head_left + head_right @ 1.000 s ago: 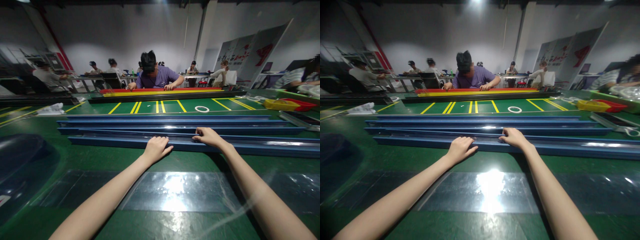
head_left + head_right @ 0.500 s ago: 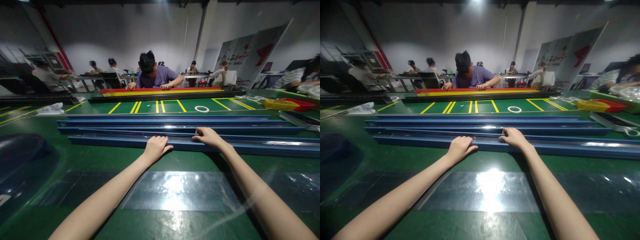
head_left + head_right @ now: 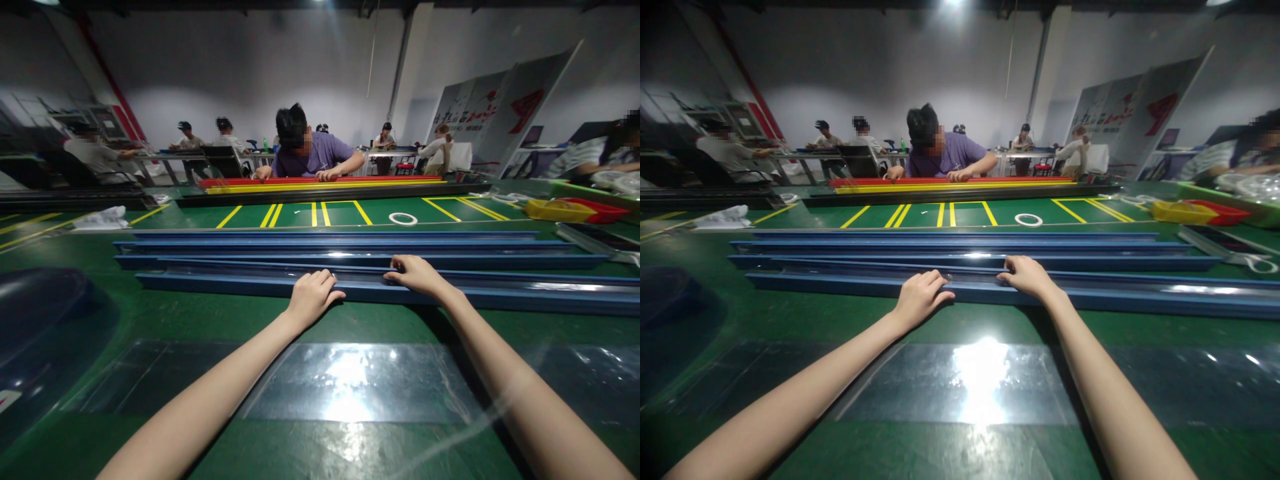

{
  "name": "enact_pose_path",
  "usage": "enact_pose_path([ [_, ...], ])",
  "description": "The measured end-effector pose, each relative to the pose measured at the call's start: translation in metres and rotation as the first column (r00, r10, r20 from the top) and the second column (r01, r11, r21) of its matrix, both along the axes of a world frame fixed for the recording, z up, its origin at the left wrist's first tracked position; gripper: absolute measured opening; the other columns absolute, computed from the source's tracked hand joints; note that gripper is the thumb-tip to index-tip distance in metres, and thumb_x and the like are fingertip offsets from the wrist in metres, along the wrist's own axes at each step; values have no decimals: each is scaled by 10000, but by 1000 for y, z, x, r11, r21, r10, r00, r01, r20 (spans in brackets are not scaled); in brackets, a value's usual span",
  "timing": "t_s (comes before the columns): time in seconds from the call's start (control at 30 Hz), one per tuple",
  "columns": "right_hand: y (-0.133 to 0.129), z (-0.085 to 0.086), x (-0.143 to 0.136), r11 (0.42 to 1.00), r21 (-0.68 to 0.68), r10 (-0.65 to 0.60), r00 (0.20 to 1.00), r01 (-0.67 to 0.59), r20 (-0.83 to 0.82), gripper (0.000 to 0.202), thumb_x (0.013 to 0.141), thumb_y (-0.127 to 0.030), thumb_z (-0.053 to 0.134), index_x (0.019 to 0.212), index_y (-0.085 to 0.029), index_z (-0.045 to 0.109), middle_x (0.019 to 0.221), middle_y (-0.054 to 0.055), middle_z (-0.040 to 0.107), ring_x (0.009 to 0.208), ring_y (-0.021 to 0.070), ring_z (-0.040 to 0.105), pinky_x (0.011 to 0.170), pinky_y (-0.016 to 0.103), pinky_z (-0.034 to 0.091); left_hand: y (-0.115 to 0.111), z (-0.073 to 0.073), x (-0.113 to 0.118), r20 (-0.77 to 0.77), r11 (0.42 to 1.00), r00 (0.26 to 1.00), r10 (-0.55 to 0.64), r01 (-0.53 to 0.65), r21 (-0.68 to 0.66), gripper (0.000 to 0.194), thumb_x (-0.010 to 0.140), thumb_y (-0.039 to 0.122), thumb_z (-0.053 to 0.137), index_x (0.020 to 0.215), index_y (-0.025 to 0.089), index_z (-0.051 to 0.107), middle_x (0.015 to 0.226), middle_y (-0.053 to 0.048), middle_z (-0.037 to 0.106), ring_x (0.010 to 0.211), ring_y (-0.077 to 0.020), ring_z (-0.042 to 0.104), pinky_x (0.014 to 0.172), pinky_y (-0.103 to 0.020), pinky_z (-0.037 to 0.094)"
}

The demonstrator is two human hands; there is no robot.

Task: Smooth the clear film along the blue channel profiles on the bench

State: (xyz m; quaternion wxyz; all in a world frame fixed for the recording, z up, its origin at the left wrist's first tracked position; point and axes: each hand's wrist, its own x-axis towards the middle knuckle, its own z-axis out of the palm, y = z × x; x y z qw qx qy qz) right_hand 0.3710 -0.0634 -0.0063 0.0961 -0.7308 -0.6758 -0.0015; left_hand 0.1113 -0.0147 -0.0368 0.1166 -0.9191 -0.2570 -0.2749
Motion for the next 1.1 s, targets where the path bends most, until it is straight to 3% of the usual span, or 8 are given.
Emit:
enact_pose_path([
  [0.37, -2, 2, -2, 1000, -1, 5, 1000, -5, -3, 279, 726, -447, 481, 768, -182, 555, 806, 68, 630, 714, 185, 554, 572, 245, 356, -2, 2, -1, 22, 999, 1000, 4, -3, -34, 330, 833, 471, 389, 855, 184, 549, 800, -27, 568, 757, -149, 515, 638, -255, 343],
  [0.73, -1, 1, -1, 1000, -4, 4, 1000, -4, 6, 266, 721, -451, 489, 743, -191, 543, 781, 61, 625, 697, 182, 550, 555, 241, 348, 0, 1, 0, -57, 995, 998, 41, -35, 94, 373, 831, 487, 361, 822, 170, 556, 755, -48, 545, 723, -170, 494, 607, -269, 341],
  [1.1, -1, 1, -1, 1000, 5, 9, 1000, -9, -2, 263, 718, -448, 486, 743, -189, 530, 784, 63, 620, 702, 187, 546, 564, 245, 349, -1, 3, -1, -38, 994, 998, 41, -37, 98, 363, 824, 488, 380, 765, 171, 545, 766, -47, 531, 742, -169, 477, 605, -269, 322],
])
